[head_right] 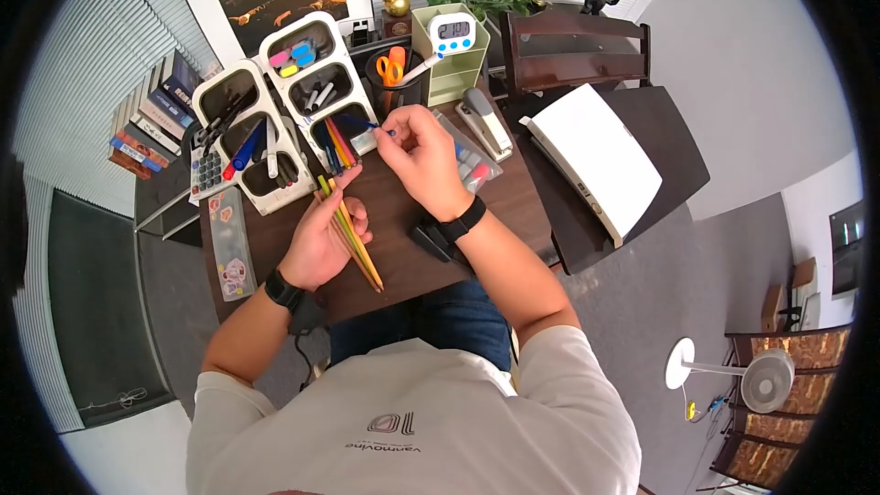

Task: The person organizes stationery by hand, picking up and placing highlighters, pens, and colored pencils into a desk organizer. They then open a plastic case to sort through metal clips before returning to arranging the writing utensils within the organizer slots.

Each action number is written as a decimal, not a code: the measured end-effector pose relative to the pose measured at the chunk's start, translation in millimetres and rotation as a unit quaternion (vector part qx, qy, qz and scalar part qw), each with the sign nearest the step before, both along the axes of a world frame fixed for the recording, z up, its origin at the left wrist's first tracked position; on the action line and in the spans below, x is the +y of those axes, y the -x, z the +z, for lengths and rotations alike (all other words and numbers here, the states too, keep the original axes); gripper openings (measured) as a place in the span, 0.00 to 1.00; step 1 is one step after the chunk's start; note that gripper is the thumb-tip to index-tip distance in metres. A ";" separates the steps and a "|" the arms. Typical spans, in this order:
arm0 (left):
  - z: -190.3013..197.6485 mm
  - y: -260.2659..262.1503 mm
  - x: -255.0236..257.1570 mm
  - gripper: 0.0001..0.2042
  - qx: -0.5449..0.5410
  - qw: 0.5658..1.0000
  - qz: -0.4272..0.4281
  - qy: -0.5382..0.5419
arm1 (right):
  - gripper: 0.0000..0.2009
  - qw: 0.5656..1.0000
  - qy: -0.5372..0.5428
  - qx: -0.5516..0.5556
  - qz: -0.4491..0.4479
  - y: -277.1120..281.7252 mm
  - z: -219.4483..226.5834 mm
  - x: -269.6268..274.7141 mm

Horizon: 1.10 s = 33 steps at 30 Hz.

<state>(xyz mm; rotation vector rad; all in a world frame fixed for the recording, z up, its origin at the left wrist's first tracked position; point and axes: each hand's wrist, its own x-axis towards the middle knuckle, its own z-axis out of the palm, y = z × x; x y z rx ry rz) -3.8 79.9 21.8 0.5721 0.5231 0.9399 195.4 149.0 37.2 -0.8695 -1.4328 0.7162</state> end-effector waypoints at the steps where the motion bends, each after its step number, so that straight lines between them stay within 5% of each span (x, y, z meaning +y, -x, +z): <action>1: 1.0 -0.2 0.2 0.26 0.005 1.000 0.002 0.000 | 0.06 1.000 0.001 -0.024 0.002 -1.1 0.1 0.5; 9: -8.9 3.2 4.1 0.23 -0.002 1.000 -0.001 -0.025 | 0.06 0.981 0.039 -0.103 0.160 0.3 2.9 -3.9; 23: -0.7 1.2 -4.6 0.12 0.085 0.995 -0.037 -0.045 | 0.07 0.949 0.121 -0.119 0.264 -4.7 13.9 -13.2; 29: 1.3 1.0 -6.8 0.15 0.096 0.992 -0.050 -0.059 | 0.06 0.918 0.192 -0.014 0.348 -1.9 5.3 -15.2; 33: 8.5 2.2 -3.7 0.21 0.105 0.990 -0.074 -0.062 | 0.06 0.953 0.131 0.179 0.208 -8.6 5.8 -3.2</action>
